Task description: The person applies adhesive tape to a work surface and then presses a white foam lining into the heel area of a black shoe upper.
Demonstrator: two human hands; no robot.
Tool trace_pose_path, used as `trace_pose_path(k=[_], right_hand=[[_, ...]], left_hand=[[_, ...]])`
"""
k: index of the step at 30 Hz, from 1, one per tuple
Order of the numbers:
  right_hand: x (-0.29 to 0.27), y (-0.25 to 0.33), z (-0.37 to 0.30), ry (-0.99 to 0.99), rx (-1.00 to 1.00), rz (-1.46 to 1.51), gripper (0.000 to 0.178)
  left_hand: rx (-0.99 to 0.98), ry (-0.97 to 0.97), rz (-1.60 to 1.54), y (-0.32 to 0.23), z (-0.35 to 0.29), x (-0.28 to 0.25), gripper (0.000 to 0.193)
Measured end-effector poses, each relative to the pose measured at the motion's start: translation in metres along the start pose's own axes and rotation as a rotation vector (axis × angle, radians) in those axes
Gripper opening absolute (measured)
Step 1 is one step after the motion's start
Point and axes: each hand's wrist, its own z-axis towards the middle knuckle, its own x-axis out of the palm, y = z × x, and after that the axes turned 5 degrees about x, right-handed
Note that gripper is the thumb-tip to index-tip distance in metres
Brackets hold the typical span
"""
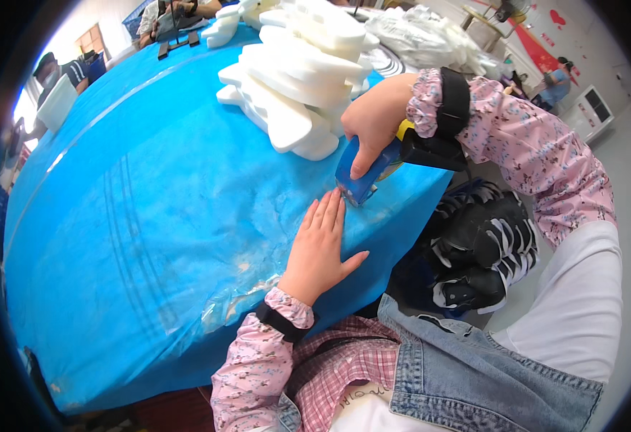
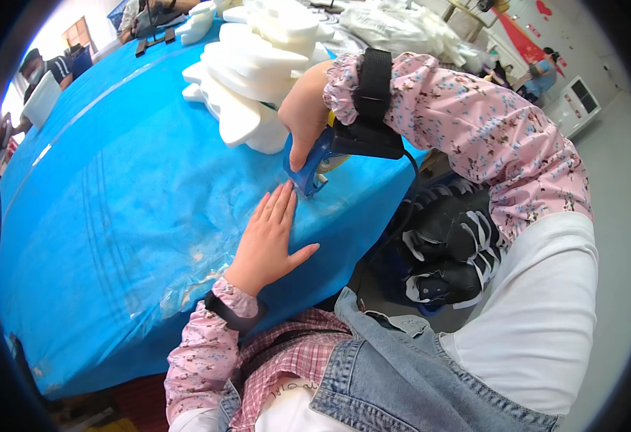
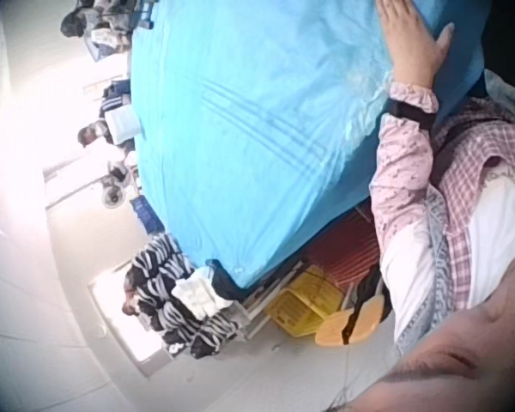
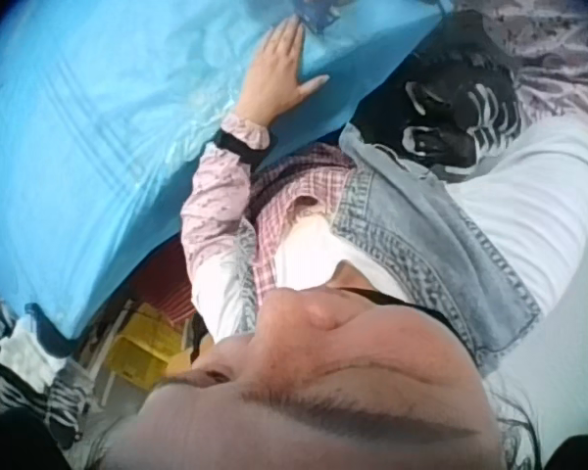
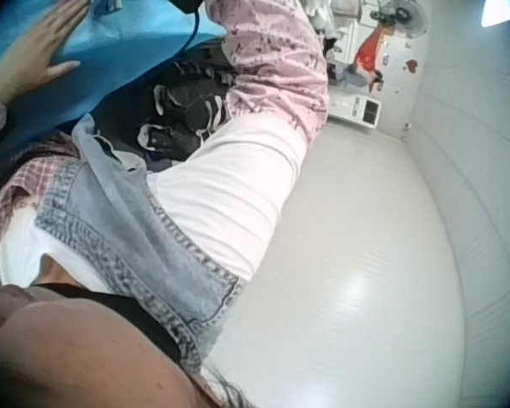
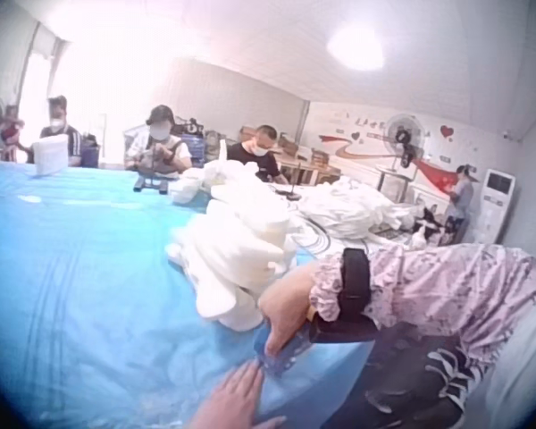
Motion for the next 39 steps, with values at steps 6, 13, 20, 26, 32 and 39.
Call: trace_pose_path(k=[6,13,20,26,32,39], right_hand=[[-0.007,0.049,-0.007,-0.061,0.047,-0.199,0.061],[-0.006,0.096,0.039,-0.047,0.145,-0.540,0.040],[-0.057,0.115,0.084,-0.280,0.184,-0.991,0.035],[-0.080,0.127,0.107,-0.360,0.241,-1.170,0.031],[-0.068,0.132,0.119,-0.349,0.244,-1.230,0.026],[-0.024,0.151,0.115,-0.283,0.180,-1.202,0.022]], left_hand=[[-0.008,-0.059,0.092,0.002,-0.006,0.007,0.087],[0.010,-0.224,-0.015,0.007,-0.003,0.022,0.084],[0.066,-0.376,-0.166,0.013,-0.001,0.039,0.082],[0.035,-0.336,-0.059,0.014,-0.004,0.038,0.090],[-0.020,-0.238,-0.060,0.008,0.000,0.033,0.094],[-0.075,-0.213,-0.225,0.006,-0.003,0.033,0.097]])
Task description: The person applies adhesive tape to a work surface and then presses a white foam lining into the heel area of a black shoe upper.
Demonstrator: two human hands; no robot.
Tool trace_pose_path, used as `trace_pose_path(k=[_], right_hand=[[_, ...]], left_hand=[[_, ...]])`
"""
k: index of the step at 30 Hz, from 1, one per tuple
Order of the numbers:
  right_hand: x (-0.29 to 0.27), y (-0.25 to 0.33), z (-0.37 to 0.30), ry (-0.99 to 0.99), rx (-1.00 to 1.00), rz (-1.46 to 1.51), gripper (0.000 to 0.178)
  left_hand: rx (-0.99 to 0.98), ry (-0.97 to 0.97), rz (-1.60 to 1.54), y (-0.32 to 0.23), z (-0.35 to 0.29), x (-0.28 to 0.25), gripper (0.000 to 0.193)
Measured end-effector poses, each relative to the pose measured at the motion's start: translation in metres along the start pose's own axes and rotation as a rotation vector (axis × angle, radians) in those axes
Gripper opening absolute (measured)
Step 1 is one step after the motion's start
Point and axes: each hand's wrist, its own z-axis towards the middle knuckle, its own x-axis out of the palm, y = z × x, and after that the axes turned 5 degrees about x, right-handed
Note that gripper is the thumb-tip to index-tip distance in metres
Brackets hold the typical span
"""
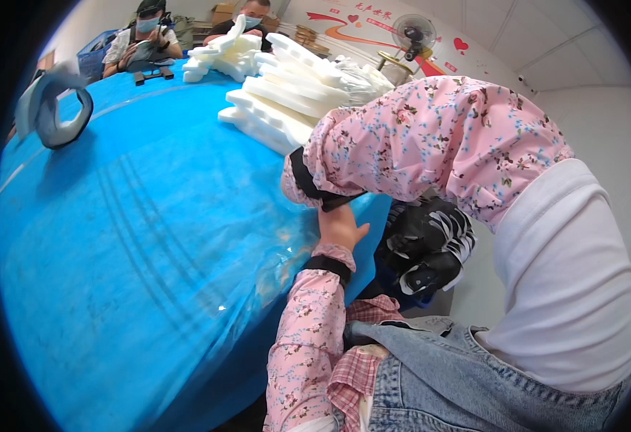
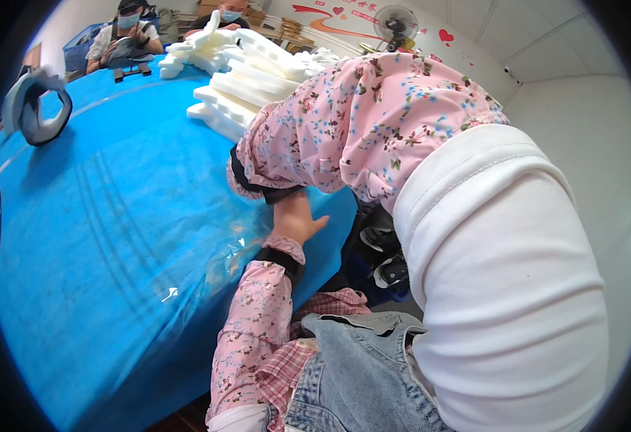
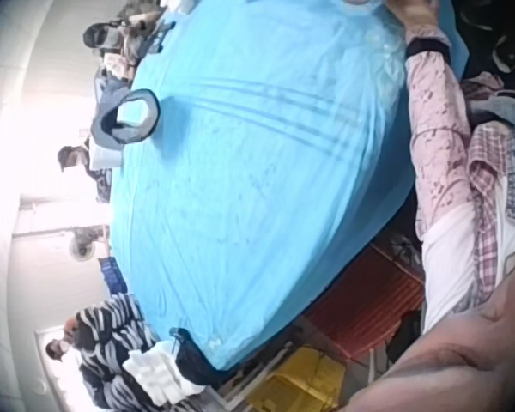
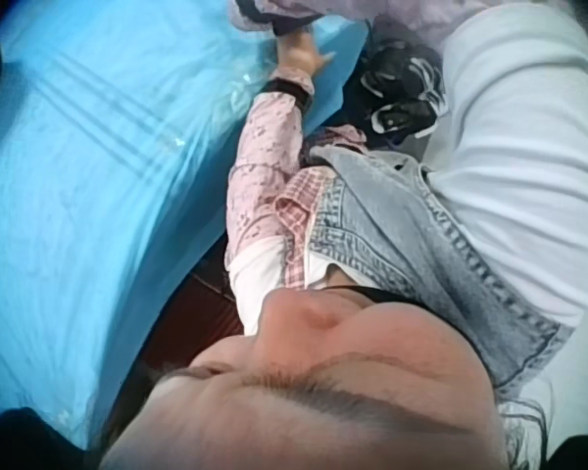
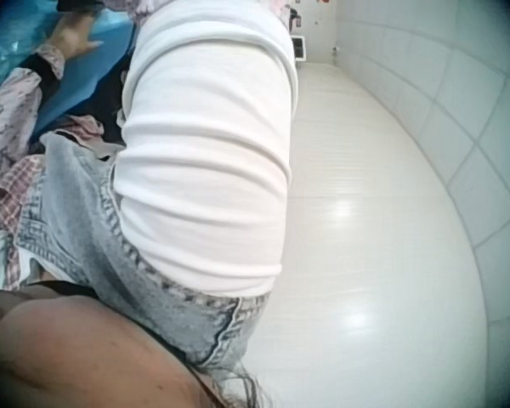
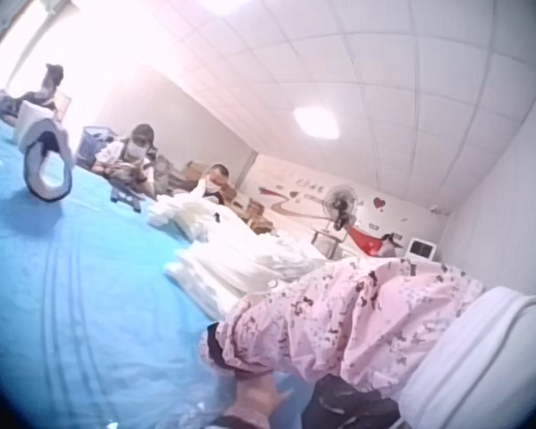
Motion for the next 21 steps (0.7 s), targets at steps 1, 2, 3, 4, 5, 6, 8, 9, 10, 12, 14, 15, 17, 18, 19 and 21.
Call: trace_pose_path(k=[1,2,3,4,5,6,8,9,10,12,14,15,17,18,19,21], right_hand=[[-0.002,0.009,-0.002,0.002,-0.015,0.011,0.021],[-0.007,0.018,-0.007,0.004,-0.030,0.027,0.020],[-0.007,0.021,-0.014,0.012,-0.038,0.035,0.020],[0.000,0.032,-0.020,0.018,-0.050,0.044,0.019],[0.005,0.039,-0.022,0.014,-0.053,0.055,0.018],[0.005,0.048,-0.028,0.010,-0.065,0.063,0.018],[0.011,0.057,-0.038,0.002,-0.078,0.066,0.016],[0.012,0.060,-0.044,-0.006,-0.077,0.066,0.016],[0.012,0.061,-0.049,-0.016,-0.075,0.070,0.015],[0.021,0.057,-0.063,-0.018,-0.026,0.076,0.014],[0.041,0.041,-0.087,0.010,0.080,0.079,0.013],[0.042,0.024,-0.100,0.032,0.147,0.065,0.013],[0.055,-0.012,-0.138,0.133,0.323,0.100,0.012],[0.059,-0.029,-0.156,0.268,0.383,0.223,0.012],[0.066,-0.043,-0.178,0.274,0.533,0.356,0.017],[0.070,-0.059,-0.242,0.013,0.668,0.685,0.038]], left_hand=[[0.004,0.039,0.009,0.004,-0.001,-0.001,0.098],[0.009,0.076,0.018,0.006,-0.001,-0.002,0.098],[0.004,0.070,0.057,0.005,-0.001,-0.001,0.096],[0.018,0.066,0.057,0.003,0.001,-0.003,0.096],[-0.017,0.183,-0.059,0.002,0.004,-0.005,0.095],[-0.042,0.229,-0.054,0.000,0.002,-0.003,0.092],[-0.092,0.314,-0.036,-0.001,0.001,0.001,0.088],[-0.046,0.193,-0.004,0.001,0.000,0.004,0.087],[-0.002,0.071,0.029,0.007,-0.002,0.011,0.086],[0.101,-0.100,0.080,0.014,-0.001,0.019,0.084],[0.095,0.269,0.167,0.010,0.013,-0.013,0.087],[0.052,0.117,0.200,0.010,0.003,-0.011,0.091],[0.085,0.151,0.307,0.002,0.005,-0.012,0.098],[0.109,0.181,0.347,0.000,0.005,-0.014,0.098],[0.129,0.193,0.366,0.000,0.002,-0.014,0.098],[0.129,0.169,0.370,0.004,-0.001,-0.012,0.097]])
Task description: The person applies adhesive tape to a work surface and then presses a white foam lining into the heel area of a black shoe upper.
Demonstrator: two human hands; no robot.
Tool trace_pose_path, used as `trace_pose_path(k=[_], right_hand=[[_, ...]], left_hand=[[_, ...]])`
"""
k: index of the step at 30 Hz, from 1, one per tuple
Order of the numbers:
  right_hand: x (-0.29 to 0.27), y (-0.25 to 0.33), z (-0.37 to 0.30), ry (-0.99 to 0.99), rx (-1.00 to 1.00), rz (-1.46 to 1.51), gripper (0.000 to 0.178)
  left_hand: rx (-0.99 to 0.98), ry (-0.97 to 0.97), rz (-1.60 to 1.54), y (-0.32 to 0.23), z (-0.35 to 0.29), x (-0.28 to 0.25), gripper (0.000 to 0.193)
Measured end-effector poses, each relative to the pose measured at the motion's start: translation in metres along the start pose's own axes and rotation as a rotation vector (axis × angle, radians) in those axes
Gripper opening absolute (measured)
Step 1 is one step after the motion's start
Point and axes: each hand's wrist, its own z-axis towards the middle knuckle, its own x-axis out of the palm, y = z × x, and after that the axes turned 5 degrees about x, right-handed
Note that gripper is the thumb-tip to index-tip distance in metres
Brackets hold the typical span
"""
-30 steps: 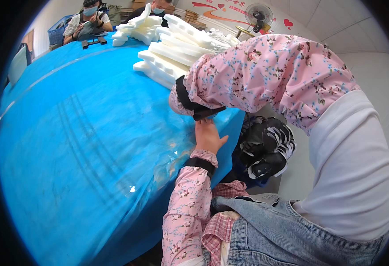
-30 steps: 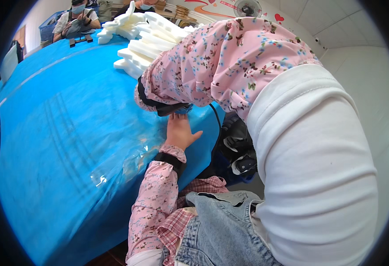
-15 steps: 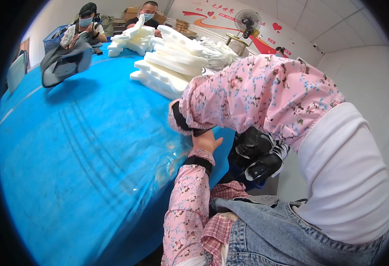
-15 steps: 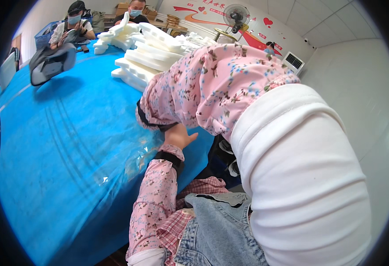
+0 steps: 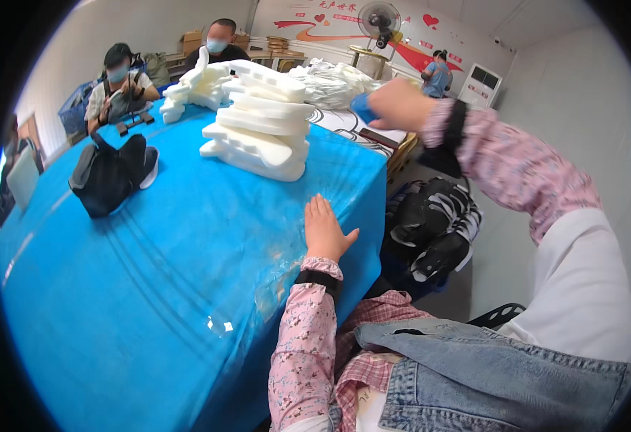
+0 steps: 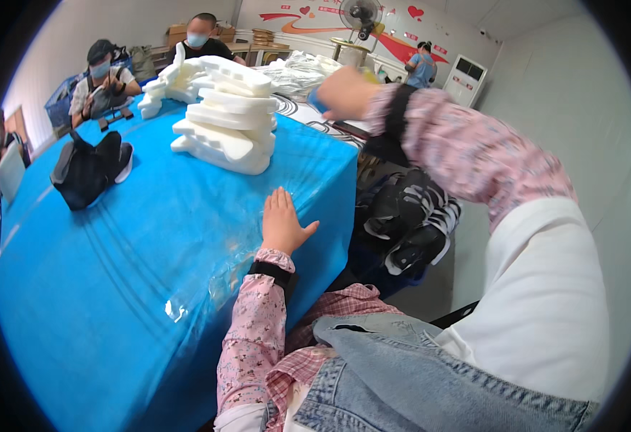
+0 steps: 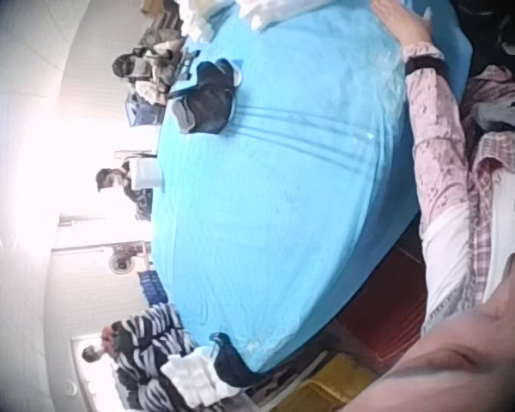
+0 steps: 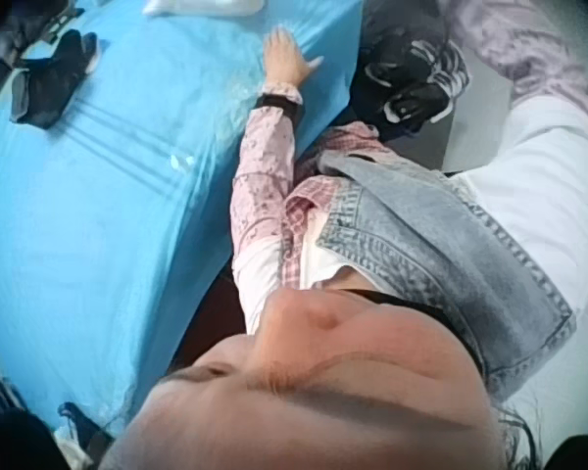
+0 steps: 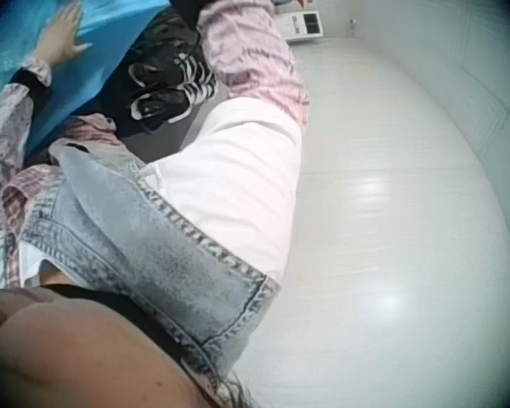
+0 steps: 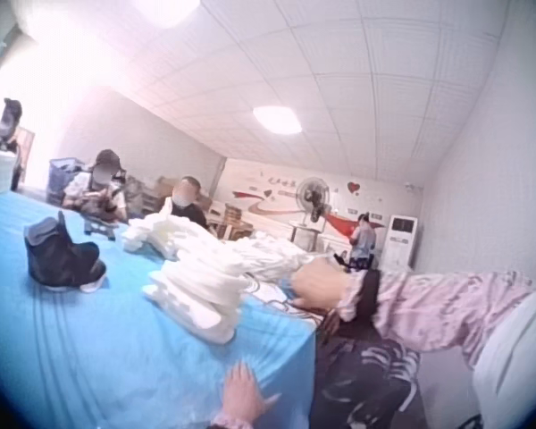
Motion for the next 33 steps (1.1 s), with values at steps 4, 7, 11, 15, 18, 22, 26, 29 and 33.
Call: trace_pose_path(k=[4,7,11,15,18,22,26,29,33], right_hand=[[0.029,-0.040,-0.074,-0.296,0.373,0.363,0.052],[0.063,-0.043,-0.109,-0.331,0.552,0.809,0.053],[0.110,-0.024,-0.147,-0.306,0.908,1.688,0.053],[0.150,0.012,-0.170,-0.356,0.951,1.999,0.045],[0.178,0.038,-0.173,-0.329,1.020,2.077,0.043],[0.198,0.057,-0.174,-0.394,0.990,2.080,0.044],[0.215,0.057,-0.181,-0.440,0.955,2.090,0.044],[0.218,0.060,-0.184,-0.488,0.901,2.200,0.042],[0.207,0.067,-0.168,-0.535,0.858,2.294,0.042]], left_hand=[[0.006,0.053,0.080,0.000,0.001,0.004,0.097],[-0.022,0.069,0.114,-0.003,0.003,-0.004,0.095],[-0.025,0.153,0.065,-0.005,0.016,-0.023,0.091],[-0.009,-0.023,-0.021,0.011,0.005,0.000,0.087],[0.057,-0.053,-0.030,0.005,0.013,-0.006,0.087],[-0.100,0.068,0.019,0.005,0.024,0.002,0.086],[-0.122,-0.017,-0.083,0.009,0.014,-0.020,0.083],[-0.277,-0.070,-0.028,0.028,-0.031,-0.030,0.078],[-0.317,0.022,0.053,0.033,-0.039,-0.044,0.069]])
